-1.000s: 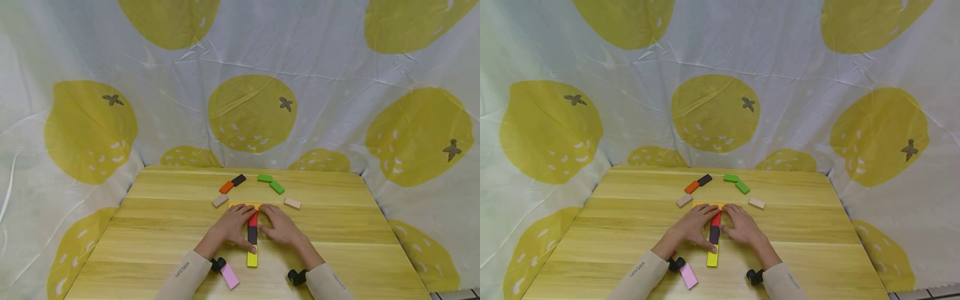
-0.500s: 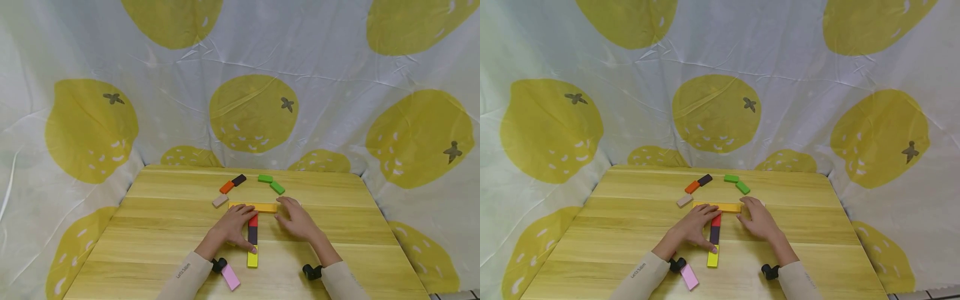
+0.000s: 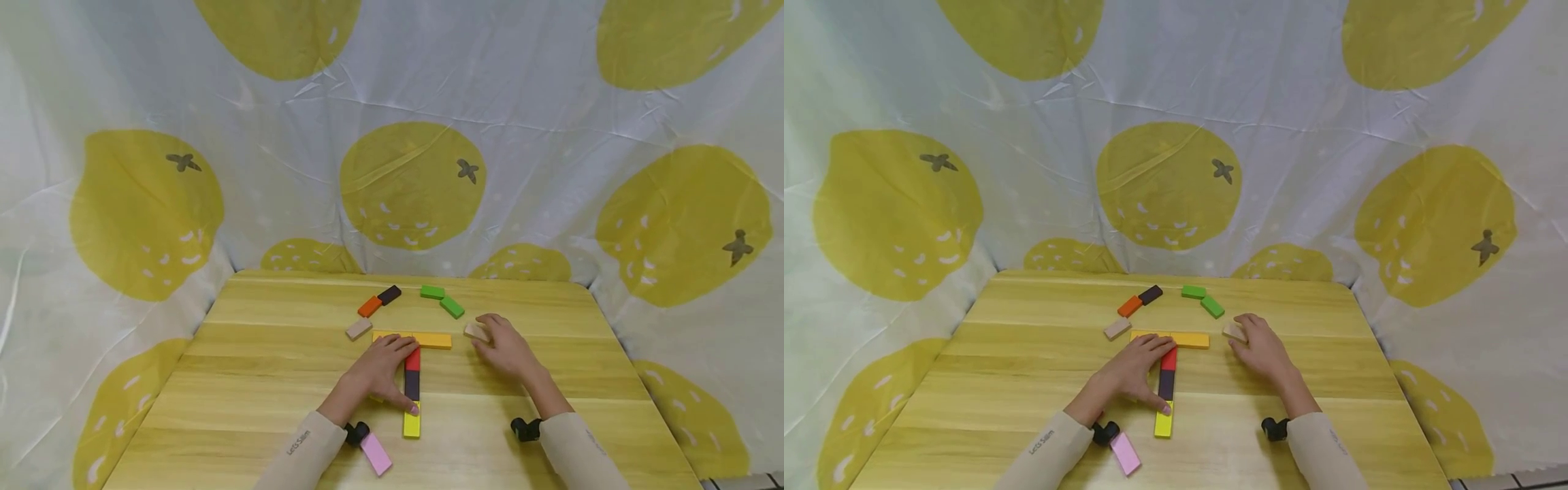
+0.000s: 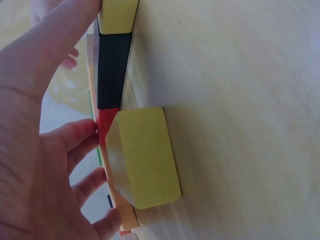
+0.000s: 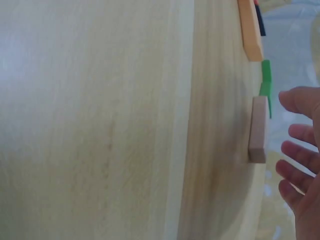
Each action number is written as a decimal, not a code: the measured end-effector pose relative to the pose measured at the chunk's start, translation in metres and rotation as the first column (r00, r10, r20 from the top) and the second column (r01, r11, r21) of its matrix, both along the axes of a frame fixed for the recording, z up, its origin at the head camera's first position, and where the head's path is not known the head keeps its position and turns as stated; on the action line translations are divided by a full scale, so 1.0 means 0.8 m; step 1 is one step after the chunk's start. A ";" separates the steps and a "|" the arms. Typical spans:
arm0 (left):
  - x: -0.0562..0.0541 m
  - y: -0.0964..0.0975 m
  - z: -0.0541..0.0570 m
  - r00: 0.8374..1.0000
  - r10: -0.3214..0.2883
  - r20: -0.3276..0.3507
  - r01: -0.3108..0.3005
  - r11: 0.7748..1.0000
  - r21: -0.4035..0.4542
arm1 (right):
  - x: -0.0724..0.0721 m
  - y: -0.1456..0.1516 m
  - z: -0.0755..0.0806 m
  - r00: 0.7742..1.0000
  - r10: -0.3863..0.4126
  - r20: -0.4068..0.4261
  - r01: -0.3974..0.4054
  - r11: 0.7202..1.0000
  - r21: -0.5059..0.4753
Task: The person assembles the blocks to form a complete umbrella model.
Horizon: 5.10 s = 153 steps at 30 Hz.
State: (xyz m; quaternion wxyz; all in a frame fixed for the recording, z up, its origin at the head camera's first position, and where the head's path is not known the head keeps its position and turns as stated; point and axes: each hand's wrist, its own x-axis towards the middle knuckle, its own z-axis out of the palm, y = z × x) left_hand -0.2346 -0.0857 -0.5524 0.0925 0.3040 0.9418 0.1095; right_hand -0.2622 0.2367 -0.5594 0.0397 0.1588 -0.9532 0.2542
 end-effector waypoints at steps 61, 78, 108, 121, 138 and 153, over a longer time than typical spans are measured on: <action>-0.004 0.005 0.003 1.000 -0.003 0.006 0.004 1.000 -0.018 | -0.015 -0.027 -0.018 0.997 0.027 0.076 -0.023 0.998 -0.055; -0.005 0.007 0.007 1.000 0.004 0.004 -0.003 0.999 -0.032 | -0.017 -0.033 -0.019 0.999 0.029 0.033 -0.029 0.999 -0.025; -0.007 0.011 0.005 1.000 0.009 0.012 -0.008 0.998 -0.055 | -0.012 -0.033 -0.029 0.998 0.043 -0.043 -0.045 0.998 -0.036; -0.006 0.012 0.007 0.999 0.020 0.028 -0.019 0.998 -0.058 | -0.010 -0.032 -0.026 0.999 0.032 -0.016 -0.033 0.997 -0.063; -0.007 0.013 0.005 1.000 0.018 0.023 -0.016 0.997 -0.078 | -0.028 -0.035 -0.016 0.999 -0.052 0.013 0.053 0.988 -0.142; -0.008 0.011 0.003 1.000 -0.002 0.000 0.002 0.998 -0.069 | -0.075 -0.063 -0.013 0.990 -0.125 0.058 0.133 0.980 -0.150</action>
